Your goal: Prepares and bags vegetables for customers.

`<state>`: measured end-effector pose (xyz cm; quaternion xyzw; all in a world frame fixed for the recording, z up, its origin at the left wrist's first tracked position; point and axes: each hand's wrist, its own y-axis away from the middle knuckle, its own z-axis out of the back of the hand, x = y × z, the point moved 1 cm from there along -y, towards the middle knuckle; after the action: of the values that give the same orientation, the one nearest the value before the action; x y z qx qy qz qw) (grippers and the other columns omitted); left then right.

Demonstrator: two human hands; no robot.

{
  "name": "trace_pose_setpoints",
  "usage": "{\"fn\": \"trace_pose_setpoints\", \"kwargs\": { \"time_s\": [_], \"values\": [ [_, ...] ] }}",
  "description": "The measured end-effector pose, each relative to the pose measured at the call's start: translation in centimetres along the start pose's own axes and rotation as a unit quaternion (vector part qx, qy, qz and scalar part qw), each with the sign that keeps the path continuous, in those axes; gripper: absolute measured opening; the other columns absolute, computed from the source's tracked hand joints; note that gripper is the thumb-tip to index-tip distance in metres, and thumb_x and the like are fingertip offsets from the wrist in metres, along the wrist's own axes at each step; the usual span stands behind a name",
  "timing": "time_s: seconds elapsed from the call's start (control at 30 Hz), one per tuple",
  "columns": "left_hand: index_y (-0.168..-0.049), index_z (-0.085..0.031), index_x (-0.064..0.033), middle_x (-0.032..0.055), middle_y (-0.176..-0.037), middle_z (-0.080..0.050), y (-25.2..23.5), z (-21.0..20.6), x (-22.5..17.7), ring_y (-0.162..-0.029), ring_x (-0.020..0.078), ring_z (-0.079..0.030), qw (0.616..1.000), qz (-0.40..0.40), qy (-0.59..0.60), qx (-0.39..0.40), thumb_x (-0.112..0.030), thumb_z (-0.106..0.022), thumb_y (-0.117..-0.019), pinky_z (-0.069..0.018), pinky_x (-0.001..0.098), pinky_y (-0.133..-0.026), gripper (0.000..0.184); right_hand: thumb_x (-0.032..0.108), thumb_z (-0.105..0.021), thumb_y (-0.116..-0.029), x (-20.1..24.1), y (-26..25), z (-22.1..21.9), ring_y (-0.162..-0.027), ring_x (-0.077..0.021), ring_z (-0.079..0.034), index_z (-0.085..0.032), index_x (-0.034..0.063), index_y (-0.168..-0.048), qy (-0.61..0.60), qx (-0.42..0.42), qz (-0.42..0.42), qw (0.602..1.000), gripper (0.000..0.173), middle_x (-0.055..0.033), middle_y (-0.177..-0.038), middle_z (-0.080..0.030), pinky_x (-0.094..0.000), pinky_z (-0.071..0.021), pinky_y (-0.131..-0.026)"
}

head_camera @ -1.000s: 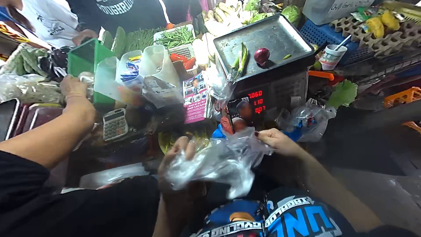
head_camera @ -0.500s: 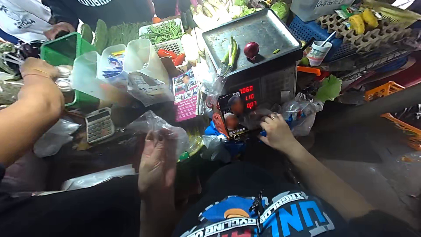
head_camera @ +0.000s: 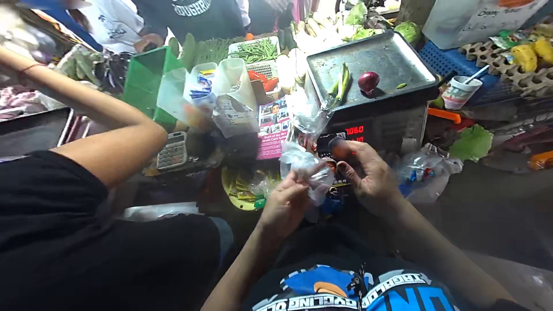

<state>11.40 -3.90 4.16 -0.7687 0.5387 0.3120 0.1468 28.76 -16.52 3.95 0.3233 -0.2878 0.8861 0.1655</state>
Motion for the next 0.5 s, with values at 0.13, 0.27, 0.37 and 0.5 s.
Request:
{"fn": "trace_pose_setpoints", "kwargs": {
  "time_s": [0.13, 0.27, 0.37, 0.5],
  "values": [
    [-0.12, -0.066, -0.0091, 0.0051, -0.108, -0.073, -0.6, -0.9, 0.5, -0.101, 0.0139, -0.07, 0.993, -0.038, 0.086, 0.069, -0.045, -0.069, -0.0874, -0.0567, 0.0337, -0.091, 0.049, 0.074, -0.023, -0.0995, 3.6, -0.6, -4.4, -0.152, -0.0292, -0.034, -0.043, 0.0037, -0.155, 0.079, 0.059, 0.144, 0.985, 0.092, -0.0144, -0.162, -0.041, -0.0561, -0.0239, -0.124],
    [-0.134, -0.057, -0.0052, 0.0099, -0.121, -0.07, -1.4, -1.0, -0.4, -0.115, 0.0197, -0.067, 0.997, -0.074, 0.026, -0.004, -0.079, -0.053, -0.0838, -0.0545, 0.0407, -0.099, 0.089, 0.074, -0.011, -0.0996, 3.4, 0.2, -5.5, -0.152, -0.0262, -0.036, -0.043, 0.0066, -0.156, 0.12, 0.052, 0.218, 0.967, 0.094, -0.0093, -0.162, -0.043, -0.0544, -0.0179, -0.125],
    [-0.157, -0.029, -0.0011, 0.0098, -0.15, -0.053, -1.8, -0.6, -0.5, -0.134, 0.0168, -0.053, 0.994, -0.061, -0.017, 0.092, -0.082, -0.053, -0.0813, -0.0456, 0.0345, -0.109, 0.113, 0.072, -0.009, -0.1012, 2.1, -1.3, -4.7, -0.157, -0.0295, -0.025, -0.034, 0.0052, -0.16, 0.14, 0.031, 0.186, 0.972, 0.092, -0.0123, -0.167, -0.032, -0.0609, -0.0114, -0.125],
    [-0.115, -0.064, -0.0069, 0.0094, -0.103, -0.074, -1.9, -2.4, -0.7, -0.1, 0.0188, -0.072, 0.99, -0.08, 0.086, -0.074, -0.067, -0.04, -0.0968, -0.0595, 0.0397, -0.088, 0.068, 0.073, -0.011, -0.1009, 3.3, 0.3, -5.4, -0.153, -0.0222, -0.035, -0.045, 0.0066, -0.154, 0.104, 0.054, 0.284, 0.952, 0.091, -0.0101, -0.16, -0.046, -0.0489, -0.0135, -0.127]
  ]
}}
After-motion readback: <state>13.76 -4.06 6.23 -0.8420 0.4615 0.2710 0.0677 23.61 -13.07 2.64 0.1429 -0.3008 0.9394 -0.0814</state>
